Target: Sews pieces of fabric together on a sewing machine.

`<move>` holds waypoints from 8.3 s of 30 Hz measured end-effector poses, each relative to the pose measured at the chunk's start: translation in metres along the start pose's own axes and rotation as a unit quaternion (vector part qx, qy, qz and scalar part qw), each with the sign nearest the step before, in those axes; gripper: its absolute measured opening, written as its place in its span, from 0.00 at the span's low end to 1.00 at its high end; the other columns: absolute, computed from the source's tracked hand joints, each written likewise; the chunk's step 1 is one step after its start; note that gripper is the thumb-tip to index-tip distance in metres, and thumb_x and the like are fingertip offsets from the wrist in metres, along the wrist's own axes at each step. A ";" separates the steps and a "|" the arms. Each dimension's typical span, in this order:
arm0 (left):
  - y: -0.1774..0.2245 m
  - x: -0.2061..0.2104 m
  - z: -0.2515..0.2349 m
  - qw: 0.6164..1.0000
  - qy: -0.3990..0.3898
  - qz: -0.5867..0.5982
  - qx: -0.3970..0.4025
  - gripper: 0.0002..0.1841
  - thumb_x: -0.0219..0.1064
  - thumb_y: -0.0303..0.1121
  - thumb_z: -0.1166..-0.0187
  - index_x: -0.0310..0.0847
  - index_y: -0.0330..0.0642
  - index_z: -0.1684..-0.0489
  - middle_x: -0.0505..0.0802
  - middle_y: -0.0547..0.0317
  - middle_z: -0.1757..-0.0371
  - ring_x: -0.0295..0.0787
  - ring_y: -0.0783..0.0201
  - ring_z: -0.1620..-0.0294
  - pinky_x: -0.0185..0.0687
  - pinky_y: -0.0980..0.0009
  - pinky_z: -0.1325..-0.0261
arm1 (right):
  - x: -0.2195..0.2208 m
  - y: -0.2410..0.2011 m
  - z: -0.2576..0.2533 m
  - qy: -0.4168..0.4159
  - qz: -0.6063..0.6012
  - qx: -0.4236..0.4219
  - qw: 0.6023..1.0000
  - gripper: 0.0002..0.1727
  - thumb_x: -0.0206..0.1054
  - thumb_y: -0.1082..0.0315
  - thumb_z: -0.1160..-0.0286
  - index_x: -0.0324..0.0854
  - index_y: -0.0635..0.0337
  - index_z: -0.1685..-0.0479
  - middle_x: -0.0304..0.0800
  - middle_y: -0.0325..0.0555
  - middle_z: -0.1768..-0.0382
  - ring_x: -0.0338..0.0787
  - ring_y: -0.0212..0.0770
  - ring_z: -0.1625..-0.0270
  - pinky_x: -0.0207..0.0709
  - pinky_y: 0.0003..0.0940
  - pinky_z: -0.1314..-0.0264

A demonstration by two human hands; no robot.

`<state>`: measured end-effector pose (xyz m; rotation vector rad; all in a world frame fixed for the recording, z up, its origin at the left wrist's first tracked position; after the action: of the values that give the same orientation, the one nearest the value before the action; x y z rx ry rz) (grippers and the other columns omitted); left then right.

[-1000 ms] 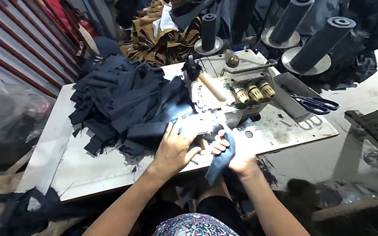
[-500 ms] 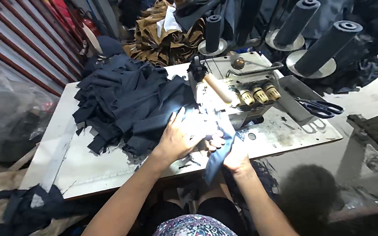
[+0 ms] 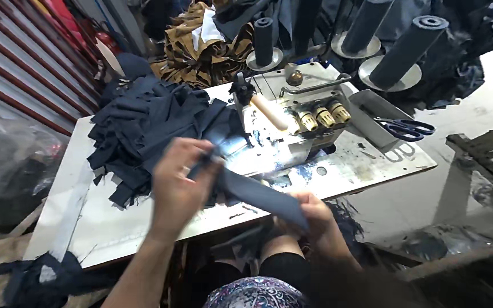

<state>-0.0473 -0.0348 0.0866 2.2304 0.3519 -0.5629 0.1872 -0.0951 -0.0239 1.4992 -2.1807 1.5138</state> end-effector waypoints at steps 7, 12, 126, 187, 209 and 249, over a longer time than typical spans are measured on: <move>-0.072 0.007 -0.005 0.975 0.002 -0.219 0.032 0.22 0.62 0.32 0.15 0.75 0.26 0.27 0.77 0.31 0.19 0.69 0.37 0.15 0.60 0.39 0.14 | -0.063 0.019 -0.011 0.213 -0.005 0.067 0.975 0.12 0.64 0.58 0.23 0.86 0.51 0.71 0.83 0.33 0.79 0.83 0.27 0.76 0.79 0.22 0.68; -0.055 0.077 0.027 0.942 -0.166 -0.222 0.190 0.17 0.61 0.38 0.16 0.90 0.42 0.37 0.94 0.50 0.39 0.89 0.50 0.33 0.76 0.48 0.21 | -0.079 0.023 -0.004 0.166 -0.084 0.054 0.981 0.15 0.60 0.52 0.15 0.86 0.50 0.64 0.79 0.27 0.80 0.79 0.24 0.77 0.76 0.20 0.68; 0.024 0.039 0.022 0.997 -0.056 -0.038 0.044 0.13 0.72 0.43 0.23 0.87 0.46 0.74 0.92 0.62 0.49 0.87 0.65 0.37 0.86 0.64 0.36 | 0.005 0.001 -0.015 -0.005 0.028 0.017 0.999 0.09 0.68 0.56 0.19 0.91 0.46 0.56 0.94 0.27 0.66 0.90 0.20 0.65 0.84 0.19 0.62; -0.054 0.081 0.034 0.952 -0.160 -0.216 0.145 0.18 0.61 0.38 0.16 0.89 0.43 0.36 0.94 0.52 0.40 0.90 0.51 0.34 0.75 0.47 0.21 | -0.082 0.016 -0.002 0.241 -0.113 0.005 0.964 0.17 0.55 0.57 0.12 0.86 0.53 0.63 0.81 0.32 0.82 0.85 0.28 0.76 0.85 0.25 0.61; 0.018 0.059 0.028 0.996 -0.090 -0.005 0.003 0.15 0.75 0.48 0.29 0.86 0.50 0.80 0.93 0.66 0.47 0.88 0.68 0.39 0.88 0.63 0.40 | 0.000 0.007 -0.012 0.010 0.088 0.043 0.995 0.12 0.65 0.54 0.16 0.91 0.48 0.58 0.94 0.28 0.67 0.90 0.21 0.67 0.84 0.20 0.64; -0.001 0.075 0.017 0.990 -0.129 -0.063 -0.007 0.27 0.64 0.64 0.24 0.93 0.49 0.67 0.91 0.59 0.45 0.86 0.60 0.40 0.83 0.53 0.38 | -0.012 0.016 -0.016 0.116 0.127 0.066 0.983 0.14 0.67 0.51 0.18 0.90 0.48 0.62 0.91 0.28 0.71 0.86 0.22 0.71 0.82 0.20 0.67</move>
<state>0.0121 -0.0419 0.0381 2.0984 0.3610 -0.9033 0.1746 -0.0746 -0.0328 1.0396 -2.2365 1.8379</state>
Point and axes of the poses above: each hand's wrist, its own z-axis away from the middle knuckle, its own x-axis out of the palm, y = z × x, the point moved 2 cm from there along -z, towards the middle knuckle
